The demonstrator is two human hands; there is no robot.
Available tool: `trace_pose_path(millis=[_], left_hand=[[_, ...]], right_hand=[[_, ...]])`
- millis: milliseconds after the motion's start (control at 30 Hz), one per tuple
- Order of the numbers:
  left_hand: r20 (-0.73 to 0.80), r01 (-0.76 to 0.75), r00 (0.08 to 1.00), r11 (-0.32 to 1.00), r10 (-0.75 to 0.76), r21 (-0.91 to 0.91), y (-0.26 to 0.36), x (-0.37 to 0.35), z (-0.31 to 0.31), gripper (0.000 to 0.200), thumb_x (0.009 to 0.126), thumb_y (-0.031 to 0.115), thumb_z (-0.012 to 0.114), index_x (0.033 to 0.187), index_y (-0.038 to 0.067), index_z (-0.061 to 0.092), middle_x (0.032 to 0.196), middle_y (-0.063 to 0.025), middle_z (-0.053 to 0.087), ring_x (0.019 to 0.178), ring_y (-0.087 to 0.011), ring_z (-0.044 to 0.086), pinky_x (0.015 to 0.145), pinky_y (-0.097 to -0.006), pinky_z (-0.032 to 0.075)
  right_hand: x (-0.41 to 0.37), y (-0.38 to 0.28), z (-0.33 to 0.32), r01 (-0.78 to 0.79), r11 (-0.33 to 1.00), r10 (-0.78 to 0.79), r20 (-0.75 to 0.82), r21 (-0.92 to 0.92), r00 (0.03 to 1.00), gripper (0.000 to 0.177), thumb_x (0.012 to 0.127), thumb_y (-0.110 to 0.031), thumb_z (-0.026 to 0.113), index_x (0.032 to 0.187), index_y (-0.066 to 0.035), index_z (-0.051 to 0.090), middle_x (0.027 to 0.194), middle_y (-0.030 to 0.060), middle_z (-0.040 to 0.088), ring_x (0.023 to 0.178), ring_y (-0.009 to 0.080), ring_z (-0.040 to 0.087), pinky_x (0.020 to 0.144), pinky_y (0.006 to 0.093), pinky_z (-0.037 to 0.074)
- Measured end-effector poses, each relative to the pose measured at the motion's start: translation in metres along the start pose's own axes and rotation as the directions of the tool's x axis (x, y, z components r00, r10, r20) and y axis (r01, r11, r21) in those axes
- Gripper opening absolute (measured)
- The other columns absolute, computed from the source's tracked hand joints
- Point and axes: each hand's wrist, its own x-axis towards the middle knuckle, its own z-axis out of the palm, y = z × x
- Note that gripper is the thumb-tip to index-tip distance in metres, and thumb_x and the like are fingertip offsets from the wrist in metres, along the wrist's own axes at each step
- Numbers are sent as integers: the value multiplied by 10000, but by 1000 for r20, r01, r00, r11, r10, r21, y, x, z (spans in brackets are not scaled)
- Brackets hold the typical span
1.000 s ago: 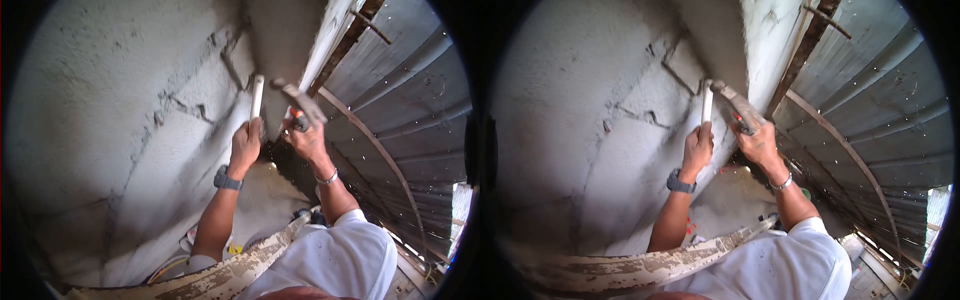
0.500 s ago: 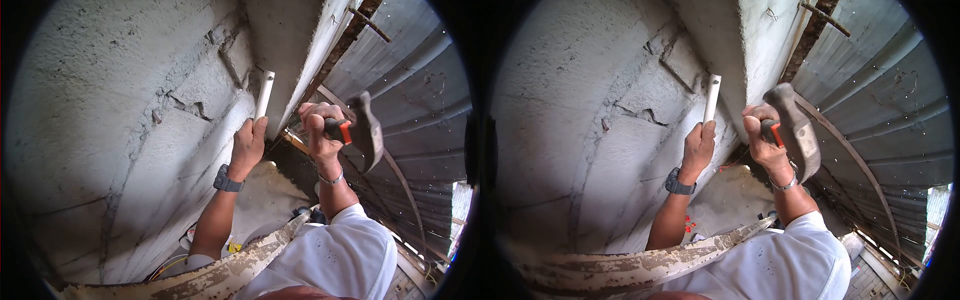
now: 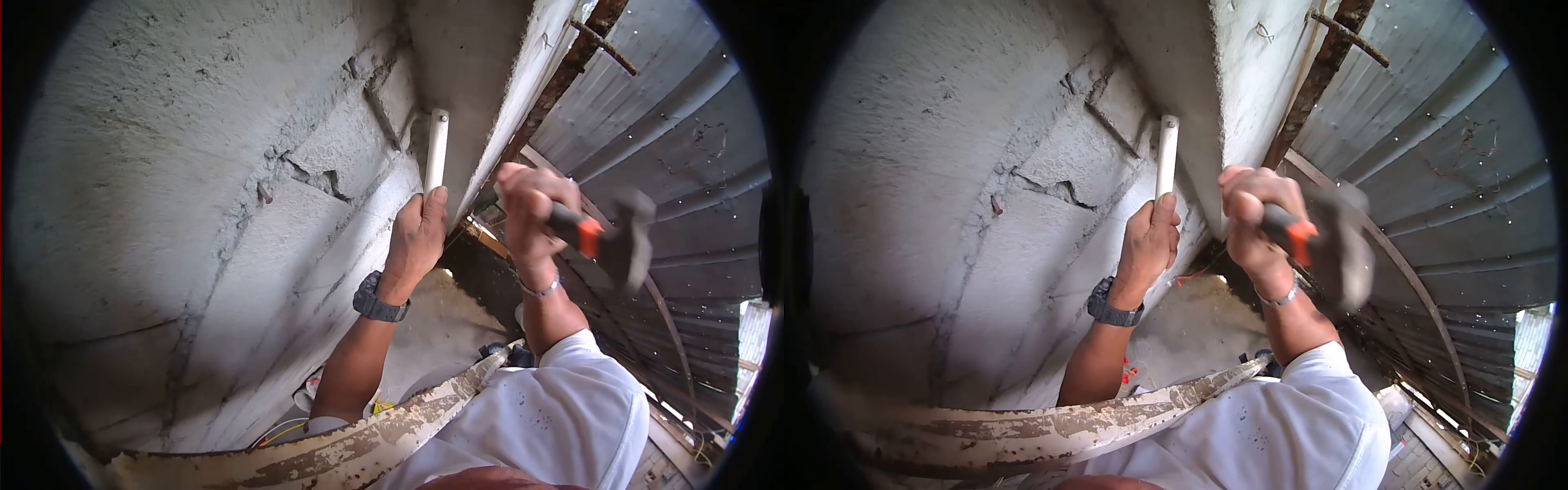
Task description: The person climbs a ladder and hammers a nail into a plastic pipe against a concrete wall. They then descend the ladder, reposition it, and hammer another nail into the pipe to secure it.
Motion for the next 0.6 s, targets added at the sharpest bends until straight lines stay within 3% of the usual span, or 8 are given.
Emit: trace_pose_path(millis=[67,100,167,267,300,333,400,600], left_hand=[[10,1,1000,1000,-1,-18,2,-1,1,473,955,493,496,824,38,488,500,18,386,367,-76,345,348,-237,306],[46,193,981,964,-187,-182,2,0,0,471,952,489,502,825,35,490,502,11,393,366,-81,352,348,-243,313],[105,356,934,875,-341,-328,1,12,-8,469,949,485,509,826,33,492,504,4,400,366,-87,360,349,-249,321],[-9,241,970,960,-245,-146,-36,4,-17,462,941,471,525,810,29,506,523,-15,430,371,-108,397,361,-275,337],[-13,247,968,957,-252,-151,-43,1,-16,462,941,471,525,810,29,506,523,-15,430,371,-108,397,361,-275,337],[-51,129,990,992,-129,-3,-45,7,-15,459,947,455,526,789,24,503,529,-9,425,400,-96,396,385,-270,338],[-78,-71,992,952,98,299,-45,1,-14,458,958,422,528,749,15,499,542,4,415,456,-73,393,432,-259,339],[-113,-122,976,901,185,416,-30,-13,-13,507,958,427,532,736,-25,473,549,-87,419,515,-159,408,501,-352,385]], right_hand=[[-19,29,-14,-216,660,430,127,-720,894,212,880,-199,645,839,-1,580,638,25,512,561,166,479,631,334,446],[-20,28,-18,-216,657,427,120,-723,896,212,880,-199,645,839,-1,580,638,25,512,561,166,479,631,334,446],[-8,28,-16,-405,280,836,13,-870,548,215,805,-141,669,908,40,618,641,148,606,589,247,585,613,333,492],[-5,0,-3,-542,554,731,56,-632,680,262,787,-117,685,1001,26,637,735,159,651,643,240,597,652,322,498],[0,-4,1,-409,709,554,96,-574,827,340,776,-69,694,1095,23,625,802,96,665,709,172,593,683,303,493],[3,-1,-1,-341,768,454,84,-542,887,115,832,-65,668,822,-7,569,692,-13,544,588,56,462,540,228,400],[1,5,-8,-570,788,583,-17,-231,813,90,819,-47,696,829,-32,608,709,-34,558,646,51,486,577,234,420],[-15,4,-30,-605,776,591,-128,-179,796,187,842,-77,681,704,-63,555,614,-45,530,539,37,461,503,209,374]])
